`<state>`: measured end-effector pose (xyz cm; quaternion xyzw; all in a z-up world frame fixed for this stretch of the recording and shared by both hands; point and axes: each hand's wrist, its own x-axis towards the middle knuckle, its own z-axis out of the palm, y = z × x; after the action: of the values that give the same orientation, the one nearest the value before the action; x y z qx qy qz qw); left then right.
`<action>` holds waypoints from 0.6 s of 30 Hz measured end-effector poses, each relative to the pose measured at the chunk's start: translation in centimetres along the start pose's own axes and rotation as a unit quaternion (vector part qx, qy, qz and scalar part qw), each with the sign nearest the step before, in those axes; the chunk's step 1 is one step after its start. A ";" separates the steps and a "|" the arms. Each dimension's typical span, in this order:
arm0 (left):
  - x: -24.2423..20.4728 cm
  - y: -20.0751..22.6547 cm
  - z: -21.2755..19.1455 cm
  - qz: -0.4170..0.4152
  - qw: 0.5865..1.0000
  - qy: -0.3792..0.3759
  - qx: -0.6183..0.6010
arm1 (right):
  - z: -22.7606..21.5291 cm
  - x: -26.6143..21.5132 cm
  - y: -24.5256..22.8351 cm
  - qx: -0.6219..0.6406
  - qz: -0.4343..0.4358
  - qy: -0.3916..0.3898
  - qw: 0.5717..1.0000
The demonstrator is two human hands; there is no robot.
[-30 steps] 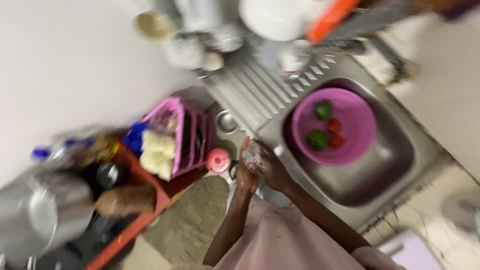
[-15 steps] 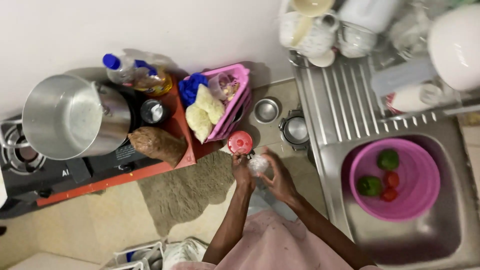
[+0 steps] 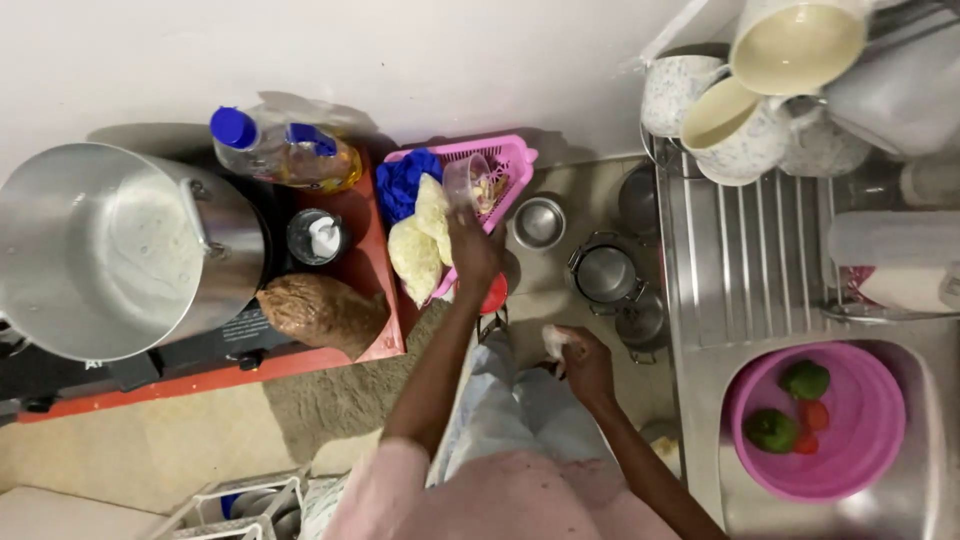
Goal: Washing tomatoes and green peppers in a bowl at a kitchen sink and trimming them with a knife.
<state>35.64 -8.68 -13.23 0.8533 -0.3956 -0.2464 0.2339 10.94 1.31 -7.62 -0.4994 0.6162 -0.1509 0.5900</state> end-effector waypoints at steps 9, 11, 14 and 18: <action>19.2 -10.2 10.9 -0.067 0.982 -0.056 0.168 | 1.8 4.7 1.0 0.061 0.074 -0.043 0.994; 16.5 -6.2 5.2 -0.097 0.985 -0.126 0.072 | 2.6 8.1 0.0 0.055 0.001 -0.012 0.998; 14.5 -7.0 4.6 -0.110 0.984 -0.107 0.091 | 5.9 14.0 -5.8 -0.017 -0.189 0.111 0.976; 14.8 -7.3 3.7 -0.135 0.981 -0.114 0.082 | 10.9 22.6 -8.7 0.021 -0.238 0.167 0.957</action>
<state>45.84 -16.87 -23.89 0.8813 -0.3195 -0.3386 0.0810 28.72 -16.20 -16.66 -0.5866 0.5662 -0.3810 0.4361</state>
